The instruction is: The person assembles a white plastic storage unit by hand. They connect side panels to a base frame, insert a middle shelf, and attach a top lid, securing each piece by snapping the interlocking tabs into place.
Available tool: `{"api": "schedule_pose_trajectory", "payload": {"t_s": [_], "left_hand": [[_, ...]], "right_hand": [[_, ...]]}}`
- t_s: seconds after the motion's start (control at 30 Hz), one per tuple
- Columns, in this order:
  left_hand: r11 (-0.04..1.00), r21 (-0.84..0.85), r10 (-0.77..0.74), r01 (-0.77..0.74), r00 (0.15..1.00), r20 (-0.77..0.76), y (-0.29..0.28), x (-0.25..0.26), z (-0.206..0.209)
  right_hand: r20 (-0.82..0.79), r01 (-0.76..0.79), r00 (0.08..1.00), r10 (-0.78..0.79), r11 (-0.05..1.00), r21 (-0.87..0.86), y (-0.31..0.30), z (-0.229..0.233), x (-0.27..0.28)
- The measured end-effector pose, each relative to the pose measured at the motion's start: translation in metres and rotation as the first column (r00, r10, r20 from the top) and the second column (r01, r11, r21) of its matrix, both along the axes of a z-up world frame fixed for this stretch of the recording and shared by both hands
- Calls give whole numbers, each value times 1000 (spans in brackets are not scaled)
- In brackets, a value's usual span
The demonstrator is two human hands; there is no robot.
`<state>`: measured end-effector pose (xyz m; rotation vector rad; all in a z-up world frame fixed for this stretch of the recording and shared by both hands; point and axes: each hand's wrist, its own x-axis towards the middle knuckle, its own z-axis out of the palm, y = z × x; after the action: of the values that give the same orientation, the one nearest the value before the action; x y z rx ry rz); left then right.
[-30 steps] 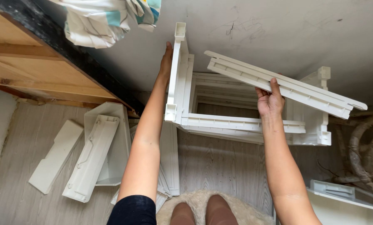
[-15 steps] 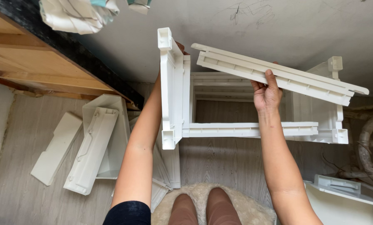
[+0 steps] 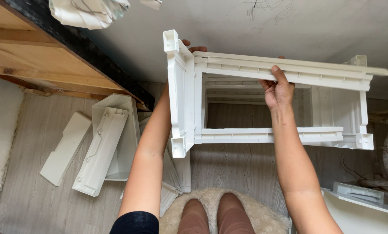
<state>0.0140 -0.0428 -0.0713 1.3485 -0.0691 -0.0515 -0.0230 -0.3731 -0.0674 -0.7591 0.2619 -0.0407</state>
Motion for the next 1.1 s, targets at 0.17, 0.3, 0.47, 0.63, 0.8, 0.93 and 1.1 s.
{"api": "schedule_pose_trajectory", "payload": {"t_s": [0.17, 0.3, 0.47, 0.63, 0.8, 0.93, 1.1], "left_hand": [[999, -2, 39, -39, 999, -31, 0, 0, -9], [992, -33, 118, -120, 992, -54, 18, 1, -15], [975, -70, 203, -209, 976, -83, 53, -7, -30], [970, -147, 176, -192, 978, -112, 26, 10, -39], [919, -220, 329, -326, 944, -26, 23, -18, 49], [812, -156, 565, -563, 688, 455, 33, -127, 166], [712, 40, 278, -701, 334, 900, -68, -200, 205]], "right_hand": [[10, -47, 999, 48, 994, -95, -4, 13, 13], [19, -80, 996, 83, 992, -100, 1, 9, 20], [-13, -108, 994, 108, 993, -50, 2, -22, 28], [-114, -88, 989, 94, 994, 58, -2, -53, 37], [-186, -89, 976, 115, 986, 141, -21, -44, 36], [-250, -19, 968, 32, 998, 53, -46, -12, 30], [-249, -91, 968, 26, 963, -252, -102, 16, -19]]}}
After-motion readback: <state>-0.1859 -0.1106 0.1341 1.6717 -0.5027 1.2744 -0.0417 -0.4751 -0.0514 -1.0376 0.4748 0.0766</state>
